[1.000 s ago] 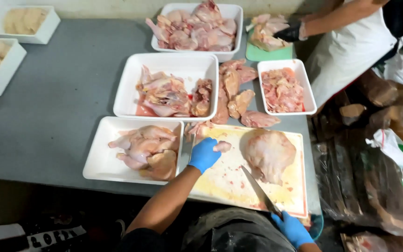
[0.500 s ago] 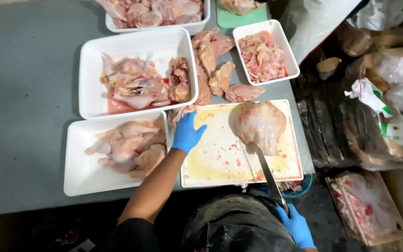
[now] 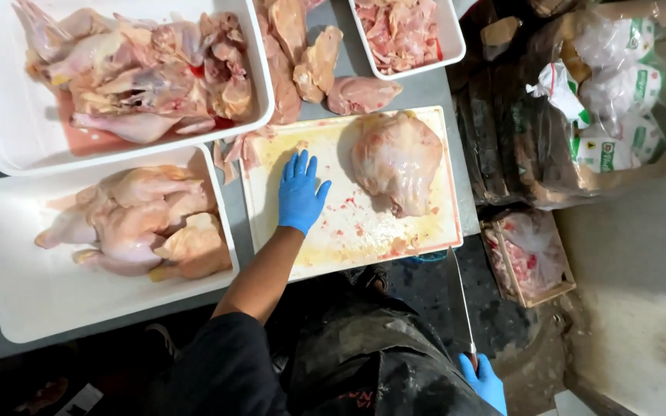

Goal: Butchering whole chickens into parts using a knife and sorting them into plastic containers.

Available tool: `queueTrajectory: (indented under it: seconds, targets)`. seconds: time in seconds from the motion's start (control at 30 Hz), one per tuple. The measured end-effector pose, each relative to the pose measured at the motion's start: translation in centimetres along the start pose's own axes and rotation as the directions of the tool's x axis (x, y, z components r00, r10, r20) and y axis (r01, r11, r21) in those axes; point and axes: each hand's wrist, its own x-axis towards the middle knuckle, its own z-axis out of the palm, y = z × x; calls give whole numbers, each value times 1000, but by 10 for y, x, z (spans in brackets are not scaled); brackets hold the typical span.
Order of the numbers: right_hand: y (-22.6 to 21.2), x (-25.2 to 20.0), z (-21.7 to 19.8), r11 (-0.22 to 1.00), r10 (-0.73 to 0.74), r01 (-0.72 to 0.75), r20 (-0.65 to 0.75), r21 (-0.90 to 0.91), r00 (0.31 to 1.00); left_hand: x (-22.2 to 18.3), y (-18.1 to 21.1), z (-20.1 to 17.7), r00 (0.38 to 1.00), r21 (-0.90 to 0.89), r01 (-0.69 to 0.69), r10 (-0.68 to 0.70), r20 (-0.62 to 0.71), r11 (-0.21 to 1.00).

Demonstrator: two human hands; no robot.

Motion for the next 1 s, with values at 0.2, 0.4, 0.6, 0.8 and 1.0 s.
queueTrajectory:
  seconds: [0.2,0.4,0.6,0.8,1.0]
  targets:
    - [1,29,-26,994,-104,105,48,-28,993,-77,40,20,994,-104,63,-71,-79,993]
    - [40,157,-65,893,-379,392,103,-220,920,-114,179,98,999,-202,-19,28,41,979]
    - [49,213,-115,884,-444,448,59,-134,894,-111,246,149,983,-20,184,-184,-4,983]
    - [99,267,-149,908,-392,402,95,-119,915,-73,329,188,995,-66,89,-91,-28,994]
    - [141,274,-170,970,-232,234,36,-60,972,-47,383,228,994,-43,-23,28,110,999]
